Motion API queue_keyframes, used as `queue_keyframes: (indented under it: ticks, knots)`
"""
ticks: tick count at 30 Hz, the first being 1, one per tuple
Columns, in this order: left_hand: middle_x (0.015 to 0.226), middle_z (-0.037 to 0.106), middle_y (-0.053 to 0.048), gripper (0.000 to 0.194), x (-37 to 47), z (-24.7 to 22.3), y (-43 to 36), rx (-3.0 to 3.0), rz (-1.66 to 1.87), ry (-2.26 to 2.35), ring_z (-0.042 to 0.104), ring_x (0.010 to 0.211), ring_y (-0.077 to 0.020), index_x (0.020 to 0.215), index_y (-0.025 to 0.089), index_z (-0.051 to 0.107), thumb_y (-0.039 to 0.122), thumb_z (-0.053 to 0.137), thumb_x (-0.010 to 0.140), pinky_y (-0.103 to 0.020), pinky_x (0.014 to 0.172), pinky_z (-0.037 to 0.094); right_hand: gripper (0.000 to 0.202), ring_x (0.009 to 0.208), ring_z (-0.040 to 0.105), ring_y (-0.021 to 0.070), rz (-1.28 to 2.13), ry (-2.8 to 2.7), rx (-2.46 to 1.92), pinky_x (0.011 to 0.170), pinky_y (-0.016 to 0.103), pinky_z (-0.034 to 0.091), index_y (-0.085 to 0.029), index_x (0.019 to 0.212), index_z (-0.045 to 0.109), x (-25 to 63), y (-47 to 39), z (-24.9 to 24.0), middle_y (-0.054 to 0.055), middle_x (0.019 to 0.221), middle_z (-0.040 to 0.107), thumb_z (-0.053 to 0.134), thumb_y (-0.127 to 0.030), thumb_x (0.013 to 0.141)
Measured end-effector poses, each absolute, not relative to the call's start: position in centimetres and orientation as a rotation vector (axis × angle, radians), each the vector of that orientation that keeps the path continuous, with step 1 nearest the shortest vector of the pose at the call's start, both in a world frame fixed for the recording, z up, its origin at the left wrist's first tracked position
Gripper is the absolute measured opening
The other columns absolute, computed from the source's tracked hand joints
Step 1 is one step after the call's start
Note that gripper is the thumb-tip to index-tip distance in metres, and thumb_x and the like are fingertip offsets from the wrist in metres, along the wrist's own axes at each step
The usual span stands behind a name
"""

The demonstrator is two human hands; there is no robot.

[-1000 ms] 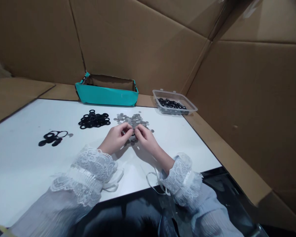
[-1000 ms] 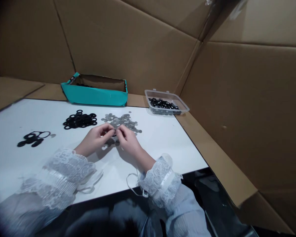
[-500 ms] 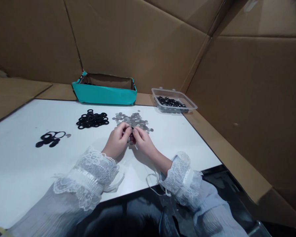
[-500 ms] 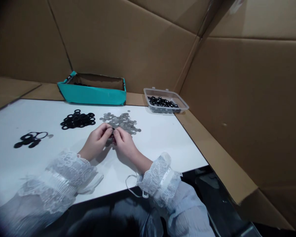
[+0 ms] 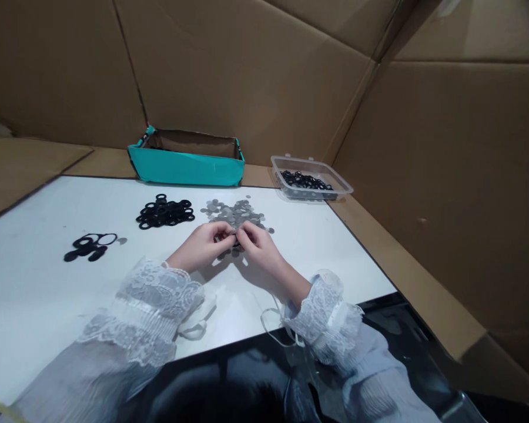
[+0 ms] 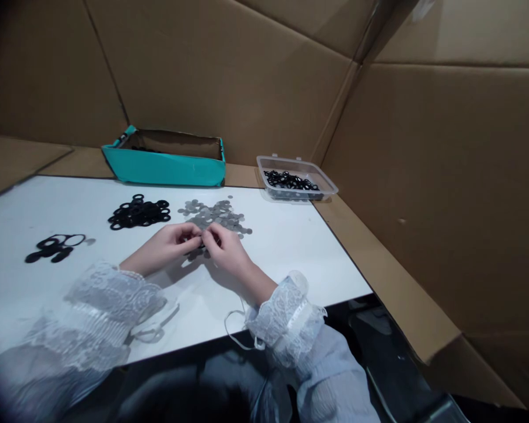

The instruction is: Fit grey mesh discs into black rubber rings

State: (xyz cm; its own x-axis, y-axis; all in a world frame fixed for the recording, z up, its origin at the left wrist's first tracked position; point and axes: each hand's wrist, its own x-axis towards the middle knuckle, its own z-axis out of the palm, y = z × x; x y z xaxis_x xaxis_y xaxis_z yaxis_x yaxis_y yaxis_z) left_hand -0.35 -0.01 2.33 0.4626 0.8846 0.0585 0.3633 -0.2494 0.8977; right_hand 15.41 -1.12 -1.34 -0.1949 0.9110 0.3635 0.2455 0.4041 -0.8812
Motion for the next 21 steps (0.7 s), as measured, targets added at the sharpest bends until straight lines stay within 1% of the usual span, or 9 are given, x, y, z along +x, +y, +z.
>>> queue_keyframes:
  ticks: [5, 9, 14, 17, 21]
  knots:
    - [0.064, 0.053, 0.001, 0.026, -0.6, 2.4, 0.0, 1.965, 0.776, 1.068, 0.049, 0.056, -0.0143, 0.078, 0.019, 0.053, 0.044, 0.047, 0.082, -0.026, 0.052, 0.039, 0.032, 0.059, 0.042, 0.0124, 0.886, -1.637, -0.976, 0.057, 0.027, 0.033, -0.021, 0.068, 0.045, 15.6, -0.8, -1.2, -0.002, 0.061, 0.045, 0.047, -0.045, 0.089]
    - [0.064, 0.051, 0.001, 0.023, -0.3, 2.1, -0.1, 2.032, 0.868, 1.098, 0.048, 0.058, -0.0151, 0.075, 0.02, 0.049, 0.041, 0.044, 0.084, -0.027, 0.054, 0.037, 0.036, 0.057, 0.042, 0.0124, 0.923, -1.549, -0.946, 0.056, 0.027, 0.033, -0.021, 0.068, 0.047, 15.1, -0.6, -1.6, -0.002, 0.06, 0.044, 0.048, -0.052, 0.087]
    - [0.065, 0.053, 0.001, 0.02, 0.1, 1.5, -0.3, 1.97, 0.997, 1.174, 0.05, 0.062, -0.016, 0.074, 0.021, 0.046, 0.038, 0.043, 0.085, -0.027, 0.057, 0.039, 0.036, 0.058, 0.045, 0.0121, 1.037, -1.506, -0.932, 0.057, 0.026, 0.038, -0.022, 0.074, 0.045, 14.5, -0.9, -1.9, -0.003, 0.063, 0.047, 0.046, -0.055, 0.087]
    - [0.062, 0.051, 0.002, 0.022, -0.1, 1.4, -0.1, 1.897, 0.918, 1.159, 0.049, 0.057, -0.0149, 0.072, 0.021, 0.046, 0.039, 0.043, 0.085, -0.026, 0.053, 0.039, 0.035, 0.058, 0.045, 0.0117, 1.038, -1.532, -0.948, 0.056, 0.026, 0.038, -0.021, 0.072, 0.045, 14.6, -0.9, -1.6, -0.003, 0.063, 0.046, 0.046, -0.052, 0.087]
    - [0.065, 0.056, 0.0, 0.022, -0.5, 2.0, 0.1, 1.866, 0.722, 1.075, 0.051, 0.054, -0.0137, 0.076, 0.019, 0.055, 0.04, 0.051, 0.08, -0.025, 0.049, 0.04, 0.036, 0.053, 0.041, 0.0107, 1.081, -1.611, -0.982, 0.051, 0.025, 0.033, -0.021, 0.063, 0.044, 15.4, -0.7, -1.3, -0.004, 0.056, 0.044, 0.048, -0.049, 0.085]
